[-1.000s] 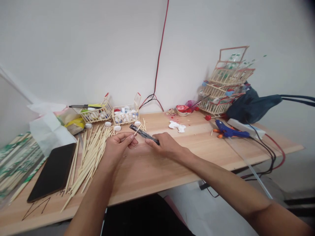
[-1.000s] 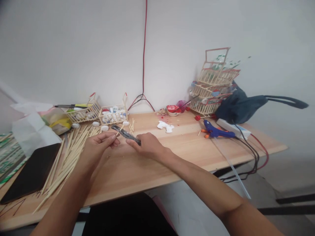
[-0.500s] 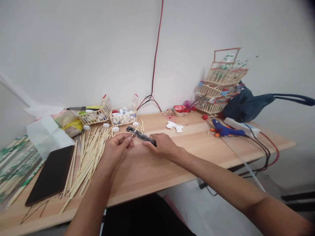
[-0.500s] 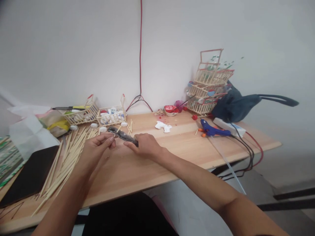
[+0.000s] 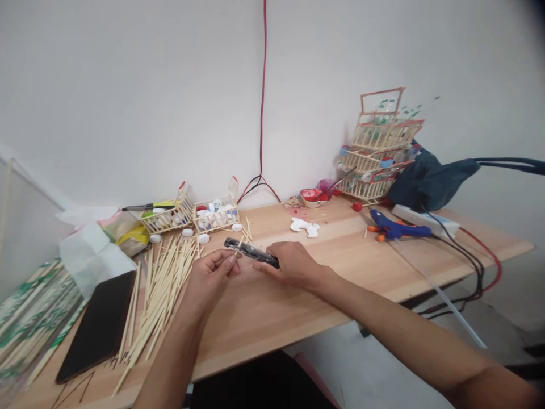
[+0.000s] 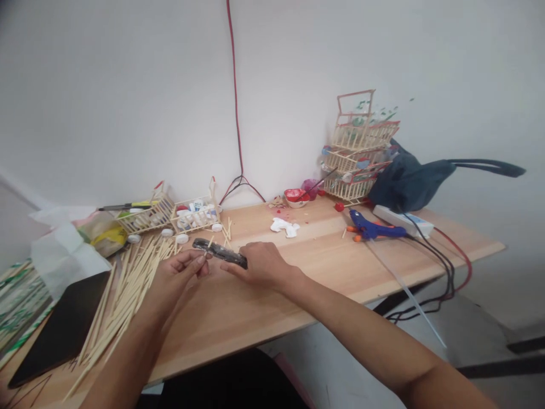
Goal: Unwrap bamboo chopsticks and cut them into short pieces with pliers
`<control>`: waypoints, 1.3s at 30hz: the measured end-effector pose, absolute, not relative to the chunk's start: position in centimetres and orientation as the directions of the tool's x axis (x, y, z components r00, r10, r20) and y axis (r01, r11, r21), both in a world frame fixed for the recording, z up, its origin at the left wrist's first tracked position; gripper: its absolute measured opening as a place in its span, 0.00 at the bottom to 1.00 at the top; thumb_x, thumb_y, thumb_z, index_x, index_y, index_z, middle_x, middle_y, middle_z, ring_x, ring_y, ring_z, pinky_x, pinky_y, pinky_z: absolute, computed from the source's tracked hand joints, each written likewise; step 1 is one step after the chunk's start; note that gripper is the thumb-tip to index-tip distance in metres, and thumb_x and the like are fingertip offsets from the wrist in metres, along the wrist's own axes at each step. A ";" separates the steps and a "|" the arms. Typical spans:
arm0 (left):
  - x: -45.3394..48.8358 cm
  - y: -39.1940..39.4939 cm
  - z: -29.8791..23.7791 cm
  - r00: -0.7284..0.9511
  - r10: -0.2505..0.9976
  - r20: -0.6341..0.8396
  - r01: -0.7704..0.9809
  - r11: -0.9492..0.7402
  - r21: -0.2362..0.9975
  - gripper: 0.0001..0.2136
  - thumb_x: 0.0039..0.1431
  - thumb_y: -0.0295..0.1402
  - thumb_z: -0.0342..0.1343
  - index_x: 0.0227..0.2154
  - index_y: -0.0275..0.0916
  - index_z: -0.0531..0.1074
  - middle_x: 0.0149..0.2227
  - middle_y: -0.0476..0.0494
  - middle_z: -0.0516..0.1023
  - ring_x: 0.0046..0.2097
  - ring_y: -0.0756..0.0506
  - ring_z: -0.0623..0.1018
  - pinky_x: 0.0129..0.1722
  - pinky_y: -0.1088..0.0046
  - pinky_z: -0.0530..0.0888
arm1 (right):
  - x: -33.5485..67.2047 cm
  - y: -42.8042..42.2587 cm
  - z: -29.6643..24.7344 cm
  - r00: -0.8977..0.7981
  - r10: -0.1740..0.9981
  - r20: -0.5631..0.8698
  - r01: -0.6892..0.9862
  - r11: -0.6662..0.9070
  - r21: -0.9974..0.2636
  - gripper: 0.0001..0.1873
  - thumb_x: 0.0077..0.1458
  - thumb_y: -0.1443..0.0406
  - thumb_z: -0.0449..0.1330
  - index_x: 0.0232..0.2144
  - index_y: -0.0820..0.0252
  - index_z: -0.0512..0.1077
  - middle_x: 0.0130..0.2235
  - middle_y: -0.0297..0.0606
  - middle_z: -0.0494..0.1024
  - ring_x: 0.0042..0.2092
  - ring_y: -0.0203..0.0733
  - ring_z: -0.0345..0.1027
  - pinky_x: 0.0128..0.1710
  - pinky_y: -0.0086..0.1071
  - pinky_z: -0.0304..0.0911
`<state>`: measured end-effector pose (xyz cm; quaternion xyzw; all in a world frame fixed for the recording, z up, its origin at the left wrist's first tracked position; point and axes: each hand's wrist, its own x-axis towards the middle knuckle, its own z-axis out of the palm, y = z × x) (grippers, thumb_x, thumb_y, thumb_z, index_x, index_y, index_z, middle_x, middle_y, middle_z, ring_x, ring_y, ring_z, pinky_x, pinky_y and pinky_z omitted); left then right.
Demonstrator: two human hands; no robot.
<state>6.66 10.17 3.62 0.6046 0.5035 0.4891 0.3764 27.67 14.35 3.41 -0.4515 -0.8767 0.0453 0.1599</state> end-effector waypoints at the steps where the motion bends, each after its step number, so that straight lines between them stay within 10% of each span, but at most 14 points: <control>1: 6.7 10.2 3.7 0.019 0.980 0.200 0.233 -0.198 0.952 0.11 0.54 0.39 0.58 0.24 0.37 0.74 0.24 0.48 0.73 0.28 0.49 0.70 0.31 0.74 0.66 | 27.7 14.4 3.4 -0.548 0.803 0.233 0.775 0.593 -0.219 0.33 0.60 0.41 0.46 0.28 0.62 0.73 0.30 0.45 0.78 0.30 0.42 0.68 0.29 0.33 0.46; 15: 6.6 10.4 3.6 -0.028 0.971 0.236 0.214 -0.225 0.951 0.12 0.54 0.40 0.59 0.22 0.38 0.74 0.23 0.48 0.72 0.29 0.49 0.71 0.34 0.73 0.68 | 27.2 15.0 2.8 -0.557 0.793 0.245 0.763 0.606 -0.227 0.32 0.61 0.44 0.47 0.27 0.63 0.75 0.31 0.48 0.80 0.32 0.44 0.71 0.30 0.32 0.49; 24: 6.6 10.2 3.5 -0.001 0.996 0.088 -0.157 -0.087 0.984 0.12 0.52 0.38 0.63 0.35 0.37 0.73 0.28 0.47 0.78 0.29 0.50 0.74 0.33 0.74 0.70 | 28.3 17.1 2.3 -0.282 0.903 0.323 0.508 0.427 -0.749 0.35 0.62 0.43 0.39 0.18 0.61 0.64 0.19 0.35 0.66 0.25 0.36 0.61 0.26 0.29 0.50; 31: 6.4 10.4 2.9 0.044 0.999 -0.012 -0.266 0.023 0.964 0.14 0.48 0.38 0.66 0.33 0.38 0.69 0.36 0.40 0.81 0.38 0.46 0.79 0.36 0.72 0.73 | 28.6 17.7 2.1 -0.260 0.927 0.269 0.394 0.356 -0.847 0.35 0.60 0.41 0.41 0.18 0.61 0.65 0.19 0.35 0.69 0.25 0.37 0.65 0.28 0.29 0.57; 39: 4.2 13.0 2.7 -0.205 0.925 0.321 0.533 -0.170 0.829 0.09 0.51 0.38 0.58 0.31 0.37 0.74 0.30 0.45 0.78 0.30 0.47 0.74 0.33 0.72 0.68 | 28.5 18.2 1.8 -0.207 0.963 0.173 0.265 0.225 -0.938 0.36 0.57 0.38 0.43 0.21 0.61 0.66 0.19 0.36 0.69 0.21 0.36 0.64 0.22 0.27 0.57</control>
